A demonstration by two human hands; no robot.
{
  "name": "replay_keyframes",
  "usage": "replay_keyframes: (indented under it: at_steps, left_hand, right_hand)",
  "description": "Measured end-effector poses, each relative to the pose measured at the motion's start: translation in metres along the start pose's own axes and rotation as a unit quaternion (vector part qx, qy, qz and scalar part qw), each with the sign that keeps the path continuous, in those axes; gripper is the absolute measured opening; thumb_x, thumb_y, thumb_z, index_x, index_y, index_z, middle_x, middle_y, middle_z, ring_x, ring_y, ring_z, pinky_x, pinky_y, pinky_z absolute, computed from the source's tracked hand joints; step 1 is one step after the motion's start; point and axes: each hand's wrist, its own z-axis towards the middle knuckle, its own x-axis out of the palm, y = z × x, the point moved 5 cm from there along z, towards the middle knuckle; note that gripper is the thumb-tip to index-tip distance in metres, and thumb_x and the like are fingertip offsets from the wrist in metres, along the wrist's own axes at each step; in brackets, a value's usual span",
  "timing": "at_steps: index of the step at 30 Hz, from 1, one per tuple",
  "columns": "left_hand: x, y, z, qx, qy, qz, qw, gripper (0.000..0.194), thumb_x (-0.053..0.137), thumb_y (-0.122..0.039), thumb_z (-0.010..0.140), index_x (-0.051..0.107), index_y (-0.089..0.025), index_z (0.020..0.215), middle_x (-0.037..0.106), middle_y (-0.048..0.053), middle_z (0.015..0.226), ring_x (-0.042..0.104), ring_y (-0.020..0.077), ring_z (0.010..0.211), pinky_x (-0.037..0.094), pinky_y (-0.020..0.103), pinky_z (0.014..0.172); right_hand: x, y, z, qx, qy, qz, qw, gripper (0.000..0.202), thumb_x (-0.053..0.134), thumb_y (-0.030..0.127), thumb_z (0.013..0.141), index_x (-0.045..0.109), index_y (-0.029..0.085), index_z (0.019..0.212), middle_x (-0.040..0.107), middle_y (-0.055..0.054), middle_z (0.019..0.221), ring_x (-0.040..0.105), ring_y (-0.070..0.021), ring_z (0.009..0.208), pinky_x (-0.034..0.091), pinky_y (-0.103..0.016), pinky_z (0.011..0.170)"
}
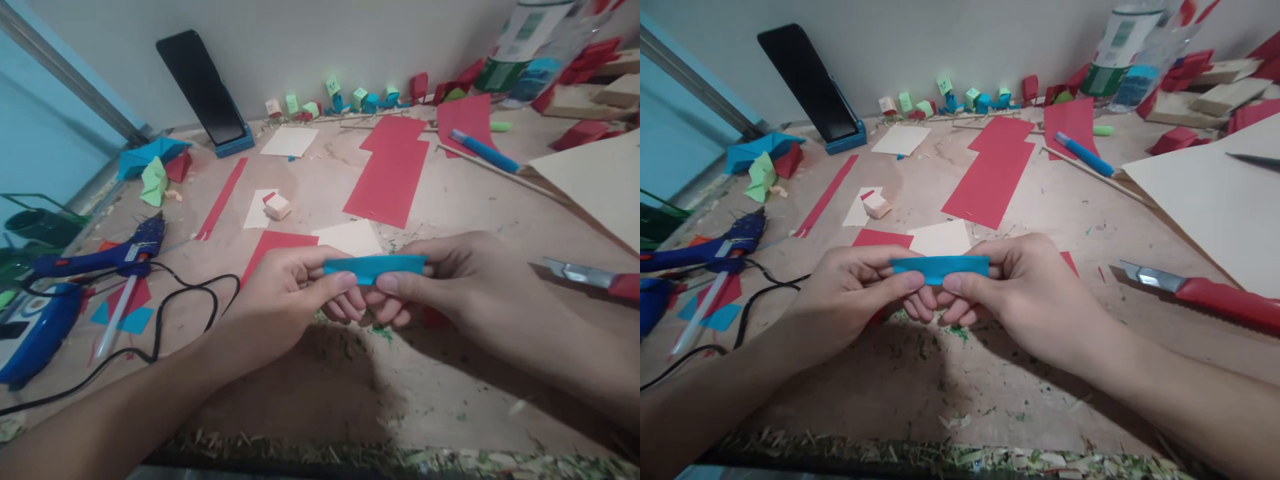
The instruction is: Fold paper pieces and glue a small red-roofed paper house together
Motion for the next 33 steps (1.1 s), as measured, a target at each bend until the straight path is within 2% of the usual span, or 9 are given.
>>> replay_keyframes:
  at_steps: [5, 8, 10, 16, 20, 23, 25, 28, 33]
  left_hand:
    - [0.002, -0.001, -0.002, -0.003, -0.014, -0.032, 0.999, 0.006, 0.068, -0.017, 0.092, 0.072, -0.018, 0.096, 0.077, -0.001, 0.071, 0.075, 0.0135, 0.063, 0.063, 0.021, 0.063]
    - [0.003, 0.001, -0.002, -0.007, -0.006, -0.039, 0.999, 0.015, 0.066, -0.018, 0.093, 0.064, -0.019, 0.108, 0.077, -0.001, 0.069, 0.076, 0.0154, 0.062, 0.062, 0.023, 0.06]
    - [0.002, 0.002, -0.002, -0.004, 0.004, -0.031, 1.0, 0.017, 0.066, -0.021, 0.094, 0.061, -0.019, 0.11, 0.077, 0.0, 0.07, 0.076, 0.0165, 0.063, 0.062, 0.024, 0.06]
    - [-0.004, -0.002, 0.001, 0.025, -0.022, 0.012, 0.999, 0.016, 0.068, -0.029, 0.093, 0.07, -0.013, 0.091, 0.078, 0.005, 0.075, 0.073, 0.014, 0.064, 0.061, 0.023, 0.062]
    - [-0.003, -0.001, 0.002, 0.021, -0.023, -0.001, 1.0, 0.014, 0.07, -0.027, 0.091, 0.073, -0.013, 0.092, 0.077, 0.003, 0.071, 0.072, 0.0135, 0.061, 0.061, 0.022, 0.061]
    - [-0.004, 0.001, 0.001, 0.024, -0.07, -0.035, 0.997, 0.014, 0.076, -0.023, 0.085, 0.075, -0.015, 0.096, 0.077, 0.001, 0.068, 0.071, 0.0124, 0.057, 0.06, 0.02, 0.057]
    - [-0.003, 0.002, 0.001, 0.026, -0.084, -0.06, 0.994, 0.015, 0.078, -0.022, 0.084, 0.076, -0.016, 0.097, 0.077, 0.0, 0.066, 0.07, 0.012, 0.055, 0.058, 0.019, 0.054]
    - [-0.001, 0.006, 0.0, 0.012, -0.075, -0.105, 0.992, 0.016, 0.079, -0.024, 0.085, 0.078, -0.017, 0.1, 0.078, 0.002, 0.069, 0.07, 0.0118, 0.054, 0.057, 0.018, 0.052]
    - [-0.003, 0.012, -0.001, -0.021, -0.071, -0.146, 0.987, 0.017, 0.08, -0.033, 0.087, 0.077, -0.017, 0.094, 0.076, 0.001, 0.066, 0.069, 0.0114, 0.054, 0.057, 0.018, 0.052]
  right_hand:
    - [0.0, 0.0, 0.0, 0.011, -0.007, 0.01, 1.0, 0.012, 0.086, 0.026, 0.082, 0.081, 0.017, 0.076, 0.08, -0.004, 0.074, 0.075, -0.0131, 0.065, 0.06, -0.018, 0.06]
    - [0.0, 0.001, 0.001, 0.036, -0.001, -0.014, 0.999, 0.015, 0.088, 0.028, 0.078, 0.08, 0.015, 0.076, 0.08, -0.007, 0.075, 0.076, -0.0161, 0.068, 0.062, -0.023, 0.064]
    - [0.001, 0.002, 0.002, 0.037, 0.008, -0.028, 0.999, 0.016, 0.087, 0.029, 0.08, 0.08, 0.015, 0.077, 0.08, -0.008, 0.077, 0.076, -0.0167, 0.068, 0.062, -0.025, 0.066]
    - [0.001, 0.006, 0.001, 0.008, 0.02, -0.022, 1.0, 0.031, 0.08, 0.044, 0.086, 0.08, 0.013, 0.084, 0.081, -0.011, 0.082, 0.076, -0.0173, 0.069, 0.062, -0.027, 0.066]
    - [0.003, 0.004, -0.001, 0.011, 0.017, -0.015, 1.0, 0.021, 0.078, 0.034, 0.088, 0.08, 0.013, 0.088, 0.08, -0.009, 0.081, 0.075, -0.0149, 0.067, 0.059, -0.023, 0.063]
    - [0.005, 0.002, -0.002, -0.003, 0.016, 0.008, 1.0, 0.015, 0.079, 0.028, 0.088, 0.08, 0.013, 0.088, 0.078, -0.006, 0.074, 0.071, -0.0115, 0.058, 0.057, -0.021, 0.057]
    - [0.005, 0.0, -0.003, -0.013, 0.017, 0.052, 0.998, 0.014, 0.077, 0.026, 0.091, 0.081, 0.015, 0.097, 0.077, -0.005, 0.074, 0.07, -0.0108, 0.055, 0.056, -0.02, 0.055]
    - [0.007, -0.004, -0.004, -0.01, 0.023, 0.131, 0.991, 0.016, 0.072, 0.022, 0.095, 0.081, 0.018, 0.108, 0.079, -0.005, 0.076, 0.071, -0.0101, 0.054, 0.056, -0.019, 0.054]
    - [0.005, -0.007, -0.004, 0.003, 0.025, 0.158, 0.987, 0.014, 0.071, 0.018, 0.095, 0.083, 0.017, 0.103, 0.08, -0.006, 0.077, 0.072, -0.0097, 0.055, 0.056, -0.017, 0.054]
